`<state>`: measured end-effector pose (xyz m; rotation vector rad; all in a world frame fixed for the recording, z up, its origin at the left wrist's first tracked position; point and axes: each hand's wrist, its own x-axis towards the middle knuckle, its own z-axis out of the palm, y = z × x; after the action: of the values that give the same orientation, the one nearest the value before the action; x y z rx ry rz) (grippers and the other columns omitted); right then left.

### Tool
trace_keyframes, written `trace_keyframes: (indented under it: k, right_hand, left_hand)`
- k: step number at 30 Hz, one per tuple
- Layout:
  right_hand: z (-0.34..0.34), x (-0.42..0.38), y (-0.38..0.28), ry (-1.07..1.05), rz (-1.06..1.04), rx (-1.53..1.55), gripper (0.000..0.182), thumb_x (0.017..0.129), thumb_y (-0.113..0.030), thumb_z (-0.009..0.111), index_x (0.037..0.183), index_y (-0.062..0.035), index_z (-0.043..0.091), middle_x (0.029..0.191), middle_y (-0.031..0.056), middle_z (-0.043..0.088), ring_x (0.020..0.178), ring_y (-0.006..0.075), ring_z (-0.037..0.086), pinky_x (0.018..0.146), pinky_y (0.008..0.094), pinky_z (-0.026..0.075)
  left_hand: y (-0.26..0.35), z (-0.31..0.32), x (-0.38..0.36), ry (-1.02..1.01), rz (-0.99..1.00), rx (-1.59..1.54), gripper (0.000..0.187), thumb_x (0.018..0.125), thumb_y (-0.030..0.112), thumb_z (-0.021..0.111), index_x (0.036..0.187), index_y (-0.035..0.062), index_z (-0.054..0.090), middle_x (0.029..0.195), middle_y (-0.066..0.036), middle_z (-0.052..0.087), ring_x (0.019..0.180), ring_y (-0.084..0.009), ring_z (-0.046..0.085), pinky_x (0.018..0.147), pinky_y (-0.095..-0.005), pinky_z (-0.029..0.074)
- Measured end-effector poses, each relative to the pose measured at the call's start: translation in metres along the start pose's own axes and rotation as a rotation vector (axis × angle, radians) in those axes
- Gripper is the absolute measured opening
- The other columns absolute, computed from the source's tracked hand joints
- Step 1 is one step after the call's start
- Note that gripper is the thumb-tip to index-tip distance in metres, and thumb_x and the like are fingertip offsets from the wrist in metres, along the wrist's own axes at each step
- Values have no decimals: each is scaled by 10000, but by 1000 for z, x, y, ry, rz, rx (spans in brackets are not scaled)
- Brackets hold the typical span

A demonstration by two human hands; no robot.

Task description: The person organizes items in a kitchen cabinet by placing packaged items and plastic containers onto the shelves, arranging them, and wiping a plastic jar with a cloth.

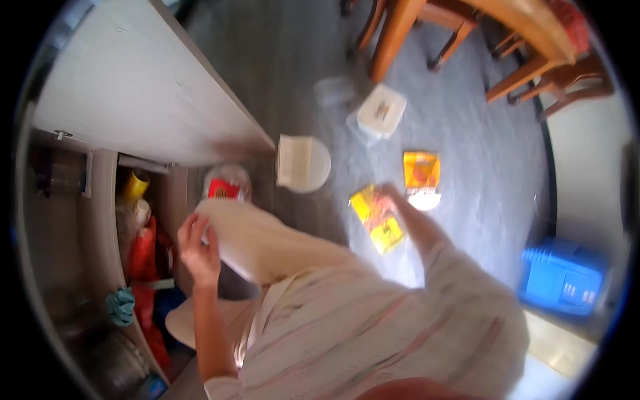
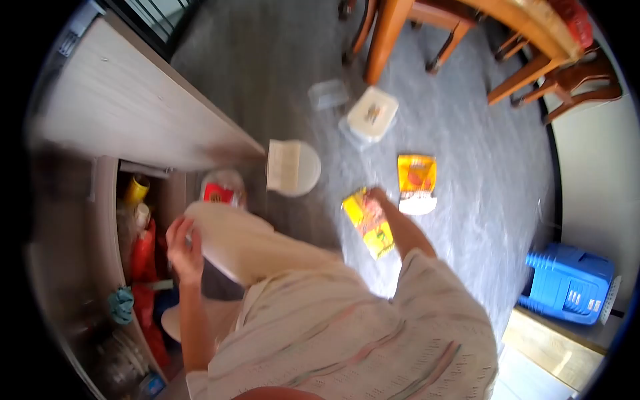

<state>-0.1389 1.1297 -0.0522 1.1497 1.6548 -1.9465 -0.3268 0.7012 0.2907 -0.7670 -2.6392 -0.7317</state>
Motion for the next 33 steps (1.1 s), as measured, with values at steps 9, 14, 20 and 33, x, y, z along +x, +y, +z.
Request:
trace_keyframes:
  k: [9,14,20,33]
  right_hand:
    - [7,61,-78,410,267,254,108,796,-97,464,787,-50,561,604,62,559,459,167,543,399,296,422]
    - [6,107,-85,521,255,409,129,788,-96,475,878,-43,549,688,72,575,558,190,584,483,344,470]
    - [4,139,-83,549,190,619,312,797,-146,514,1080,-34,447,828,104,552,657,234,596,531,380,484]
    - [-1,173,-97,608,181,709,273,782,-85,551,1007,34,453,832,152,564,650,277,626,492,359,510]
  left_hand:
    - [-8,61,40,-194,98,187,153,716,117,569,855,62,602,931,-81,571,952,-279,507,848,-368,343]
    - [-9,66,50,-230,69,135,143,711,110,566,831,41,599,925,-101,575,934,-292,511,834,-370,361]
    - [-16,55,43,-242,13,137,147,717,93,533,821,8,593,937,-132,571,926,-311,504,832,-373,370]
    - [-21,45,34,-244,-102,143,163,722,81,503,834,-8,582,968,-139,558,935,-304,493,843,-369,362]
